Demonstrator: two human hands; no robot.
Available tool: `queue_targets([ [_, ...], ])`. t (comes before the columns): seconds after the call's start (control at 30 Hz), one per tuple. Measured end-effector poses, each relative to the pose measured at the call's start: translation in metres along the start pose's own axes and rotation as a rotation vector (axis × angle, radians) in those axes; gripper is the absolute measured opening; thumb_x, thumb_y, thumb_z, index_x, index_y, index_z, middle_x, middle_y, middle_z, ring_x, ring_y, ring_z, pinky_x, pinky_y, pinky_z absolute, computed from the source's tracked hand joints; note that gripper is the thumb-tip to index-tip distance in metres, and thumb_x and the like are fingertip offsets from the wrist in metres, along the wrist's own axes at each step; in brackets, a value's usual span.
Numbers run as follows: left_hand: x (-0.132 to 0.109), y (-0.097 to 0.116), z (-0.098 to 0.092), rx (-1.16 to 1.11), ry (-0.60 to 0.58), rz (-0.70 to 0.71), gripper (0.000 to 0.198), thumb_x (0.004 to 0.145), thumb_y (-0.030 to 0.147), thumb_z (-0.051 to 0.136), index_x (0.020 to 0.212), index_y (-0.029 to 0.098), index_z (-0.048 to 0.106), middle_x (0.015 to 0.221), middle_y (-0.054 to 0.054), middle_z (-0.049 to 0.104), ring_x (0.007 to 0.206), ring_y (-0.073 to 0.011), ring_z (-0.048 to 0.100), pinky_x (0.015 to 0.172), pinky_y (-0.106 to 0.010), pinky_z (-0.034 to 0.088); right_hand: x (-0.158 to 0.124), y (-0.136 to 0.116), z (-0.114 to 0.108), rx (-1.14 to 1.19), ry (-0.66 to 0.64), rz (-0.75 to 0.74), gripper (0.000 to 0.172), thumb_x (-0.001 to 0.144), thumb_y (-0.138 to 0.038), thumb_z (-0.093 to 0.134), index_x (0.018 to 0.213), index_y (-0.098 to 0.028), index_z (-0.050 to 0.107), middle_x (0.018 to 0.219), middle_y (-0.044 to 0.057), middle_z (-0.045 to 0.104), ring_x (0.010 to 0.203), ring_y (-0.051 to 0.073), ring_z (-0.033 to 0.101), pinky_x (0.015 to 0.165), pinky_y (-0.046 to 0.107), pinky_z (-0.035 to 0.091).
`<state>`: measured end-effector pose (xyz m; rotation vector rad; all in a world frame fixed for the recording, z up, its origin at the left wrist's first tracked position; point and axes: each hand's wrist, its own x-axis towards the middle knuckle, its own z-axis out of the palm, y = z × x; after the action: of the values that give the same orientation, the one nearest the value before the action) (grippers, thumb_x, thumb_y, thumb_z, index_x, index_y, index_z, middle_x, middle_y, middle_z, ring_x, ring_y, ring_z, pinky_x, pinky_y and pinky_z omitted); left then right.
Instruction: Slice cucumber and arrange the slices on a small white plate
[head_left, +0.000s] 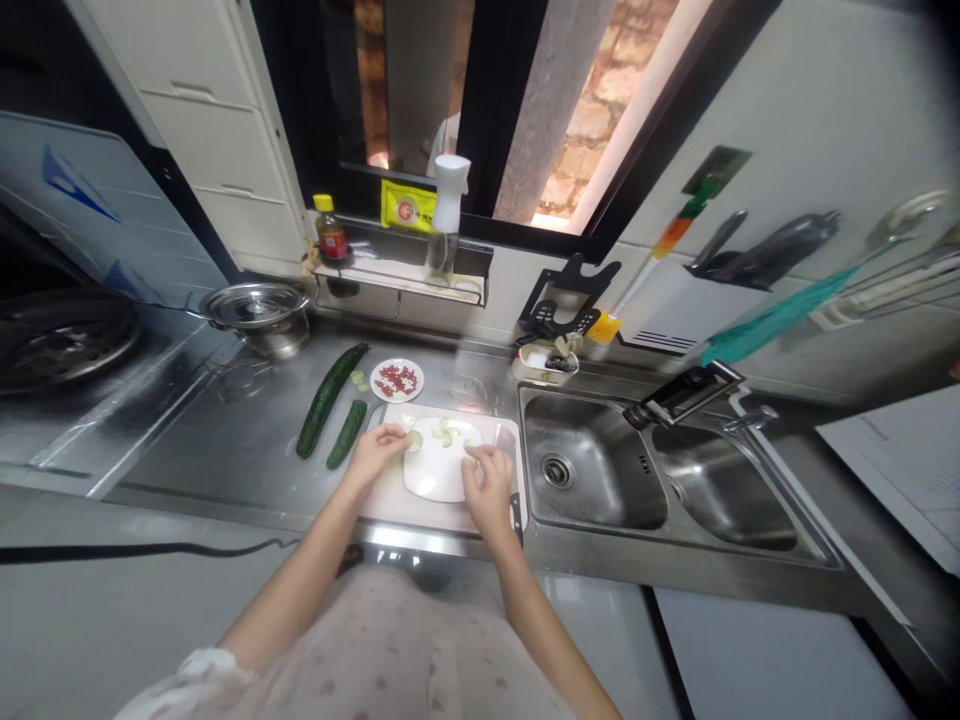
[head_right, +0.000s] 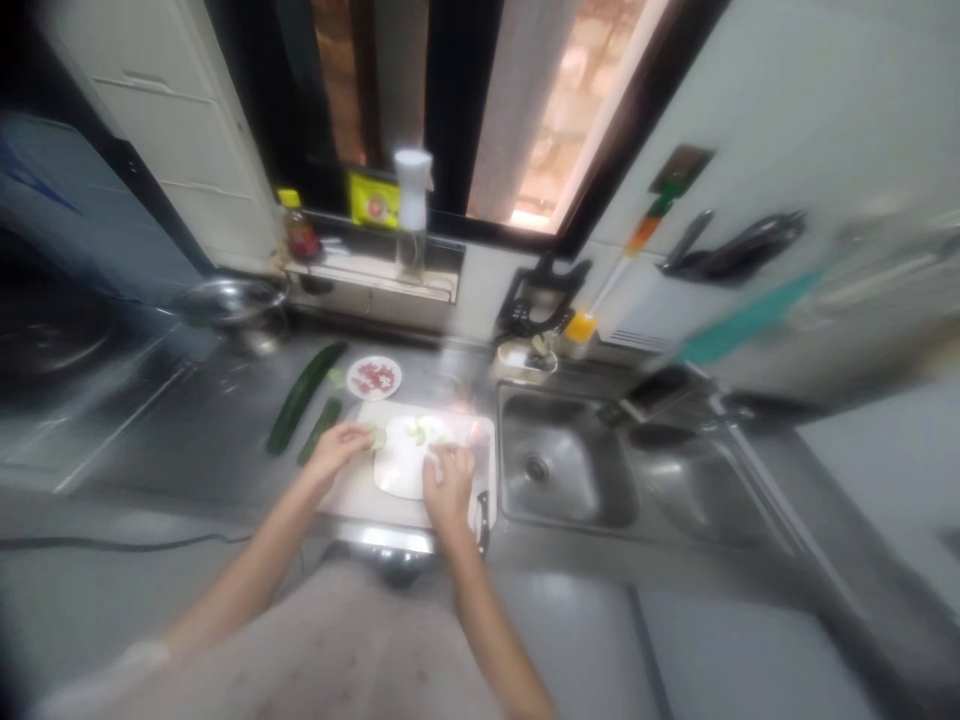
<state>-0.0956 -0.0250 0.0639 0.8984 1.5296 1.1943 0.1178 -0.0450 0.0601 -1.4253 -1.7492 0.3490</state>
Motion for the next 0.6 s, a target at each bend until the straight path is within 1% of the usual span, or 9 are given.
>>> queue_targets([
  [0.1, -0.013, 0.020, 0.004, -0.037, -0.050, -0.013, 0.033, 0.056, 0.038, 0.079, 0.076, 0.015, 0.066, 0.073, -0.005, 0.070, 0.073, -0.0180, 0.066, 0.058, -0.022, 0.045, 0.015, -0.018, 0.000, 0.196, -0.067, 0.056, 0.023, 0.087, -0.030, 0.053, 0.098, -0.019, 0.069, 0.095, 0.008, 0.067, 0.096, 0.022, 0.058, 0.087, 0.037, 0.045],
  [0.17, -0.019, 0.030, 0.006, -0.061, -0.085, 0.002, 0.033, 0.056, 0.037, 0.079, 0.076, 0.014, 0.067, 0.073, -0.006, 0.070, 0.072, -0.0181, 0.066, 0.059, -0.022, 0.045, 0.023, -0.029, 0.001, 0.351, -0.115, 0.147, 0.025, 0.086, -0.034, 0.055, 0.101, -0.019, 0.068, 0.099, 0.008, 0.069, 0.095, 0.021, 0.060, 0.080, 0.033, 0.048],
  [0.23, -0.022, 0.036, 0.007, -0.075, -0.124, 0.030, 0.034, 0.056, 0.036, 0.081, 0.077, 0.014, 0.068, 0.073, -0.006, 0.070, 0.072, -0.0185, 0.066, 0.061, -0.023, 0.047, 0.029, -0.037, 0.004, 0.446, -0.155, 0.206, 0.027, 0.084, -0.035, 0.057, 0.102, -0.019, 0.068, 0.100, 0.008, 0.070, 0.093, 0.020, 0.062, 0.076, 0.031, 0.049],
  [0.33, -0.026, 0.041, 0.006, -0.073, -0.161, 0.075, 0.035, 0.055, 0.037, 0.082, 0.078, 0.014, 0.069, 0.074, -0.006, 0.071, 0.073, -0.0193, 0.066, 0.065, -0.026, 0.050, 0.035, -0.048, 0.006, 0.486, -0.198, 0.230, 0.024, 0.080, -0.034, 0.061, 0.098, -0.020, 0.068, 0.097, 0.006, 0.071, 0.085, 0.018, 0.063, 0.073, 0.030, 0.049],
  [0.43, -0.028, 0.045, 0.005, -0.066, -0.172, 0.106, 0.034, 0.056, 0.037, 0.081, 0.078, 0.015, 0.070, 0.075, -0.006, 0.071, 0.073, -0.0195, 0.066, 0.067, -0.027, 0.052, 0.037, -0.056, 0.007, 0.522, -0.239, 0.228, 0.016, 0.078, -0.032, 0.061, 0.087, -0.020, 0.068, 0.088, 0.004, 0.071, 0.079, 0.017, 0.063, 0.073, 0.030, 0.049],
  [0.5, -0.030, 0.046, 0.006, -0.060, -0.177, 0.120, 0.033, 0.057, 0.037, 0.081, 0.079, 0.014, 0.070, 0.076, -0.007, 0.071, 0.073, -0.0193, 0.066, 0.068, -0.028, 0.052, 0.038, -0.059, 0.008, 0.568, -0.268, 0.224, 0.013, 0.079, -0.031, 0.060, 0.079, -0.019, 0.067, 0.081, 0.004, 0.070, 0.077, 0.017, 0.062, 0.073, 0.029, 0.049],
  [0.6, -0.031, 0.046, 0.007, -0.040, -0.192, 0.139, 0.032, 0.059, 0.037, 0.080, 0.080, 0.014, 0.070, 0.078, -0.007, 0.071, 0.074, -0.0184, 0.065, 0.070, -0.028, 0.052, 0.038, -0.059, 0.009, 0.633, -0.303, 0.234, 0.014, 0.078, -0.031, 0.058, 0.073, -0.019, 0.064, 0.071, 0.002, 0.067, 0.073, 0.017, 0.061, 0.070, 0.029, 0.050],
])
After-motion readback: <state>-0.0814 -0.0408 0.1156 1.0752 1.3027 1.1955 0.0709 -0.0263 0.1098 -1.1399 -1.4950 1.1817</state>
